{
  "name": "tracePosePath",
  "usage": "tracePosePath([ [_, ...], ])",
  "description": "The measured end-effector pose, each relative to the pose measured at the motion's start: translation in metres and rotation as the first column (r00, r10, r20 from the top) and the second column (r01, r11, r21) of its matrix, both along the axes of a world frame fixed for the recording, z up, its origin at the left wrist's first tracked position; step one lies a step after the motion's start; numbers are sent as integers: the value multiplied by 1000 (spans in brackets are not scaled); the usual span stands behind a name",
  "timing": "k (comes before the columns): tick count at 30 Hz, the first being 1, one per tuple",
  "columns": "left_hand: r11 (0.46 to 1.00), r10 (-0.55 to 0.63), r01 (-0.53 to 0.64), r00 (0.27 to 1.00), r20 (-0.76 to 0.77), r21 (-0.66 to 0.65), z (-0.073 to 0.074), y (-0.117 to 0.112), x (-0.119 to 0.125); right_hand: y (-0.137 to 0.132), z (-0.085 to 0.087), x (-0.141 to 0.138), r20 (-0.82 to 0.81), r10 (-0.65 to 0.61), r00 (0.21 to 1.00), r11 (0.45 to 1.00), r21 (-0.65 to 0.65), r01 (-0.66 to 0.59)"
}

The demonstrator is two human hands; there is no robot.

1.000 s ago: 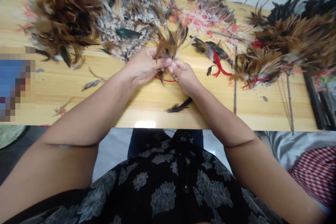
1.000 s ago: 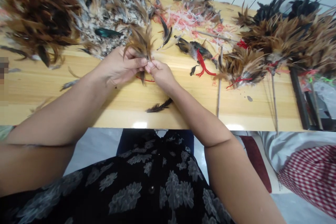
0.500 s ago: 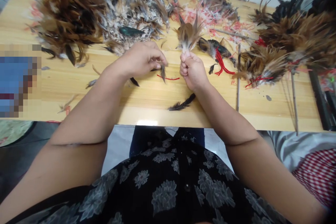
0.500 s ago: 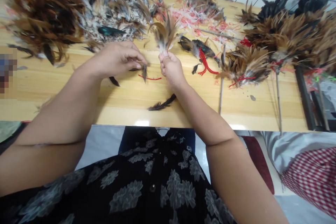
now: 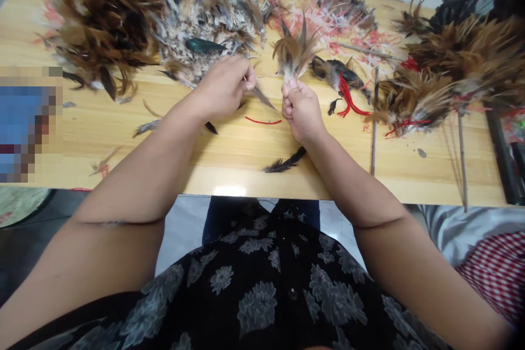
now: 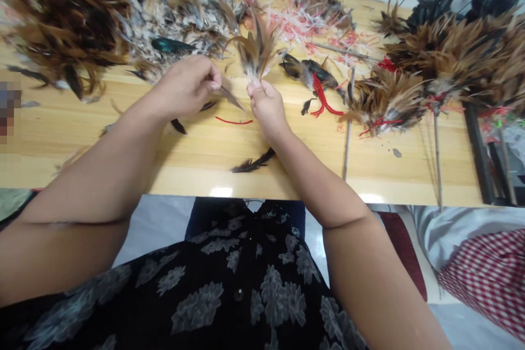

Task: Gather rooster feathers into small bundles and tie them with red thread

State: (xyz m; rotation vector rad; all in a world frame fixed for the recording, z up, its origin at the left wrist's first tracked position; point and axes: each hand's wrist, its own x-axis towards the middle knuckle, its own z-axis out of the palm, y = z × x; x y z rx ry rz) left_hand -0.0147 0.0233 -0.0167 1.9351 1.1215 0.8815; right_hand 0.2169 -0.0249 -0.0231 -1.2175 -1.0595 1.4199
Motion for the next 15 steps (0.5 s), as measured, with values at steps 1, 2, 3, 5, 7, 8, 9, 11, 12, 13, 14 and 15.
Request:
tracePosePath([
  [1,1000,28,-28,999,43,-5,-1,1,0,0,1,-1,-4,-5,1000,1000,-6,5],
  [2,998,56,-54,993,103,-15,-2,2,1,-1,1,-1,-6,-9,1000,1000,-12,9],
  [3,997,78,-73,982,173,-33,-3,2,2,-1,2,-2,-5,-11,1000,1000,-15,11],
  [5,992,114,-91,945,306,-89,-5,1,5,-2,2,-2,7,-11,1000,1000,-5,11],
  [7,984,139,-86,921,363,-157,-6,-2,9,-2,1,-3,26,-8,1000,1000,18,8],
  [8,979,140,-75,924,356,-189,-6,-5,10,-2,0,-3,36,-8,999,1000,29,7],
  [9,975,129,-60,936,327,-213,-6,-8,11,-2,-1,-3,43,-8,999,999,39,6],
  [11,971,90,-37,971,220,-236,-6,-13,12,-3,-2,-3,51,-5,999,999,54,2],
  [12,972,73,-36,986,153,-232,-6,-15,12,-3,-3,-3,51,-3,999,998,58,0],
  [13,975,53,-32,995,88,-221,-5,-16,12,-3,-3,-3,50,-2,999,998,58,-1],
  [14,980,36,-28,999,36,-198,-5,-15,11,-2,-4,-3,49,-1,999,998,57,-1],
  [15,987,29,-27,1000,7,-157,-4,-14,9,-2,-6,-3,49,-3,999,998,58,0],
])
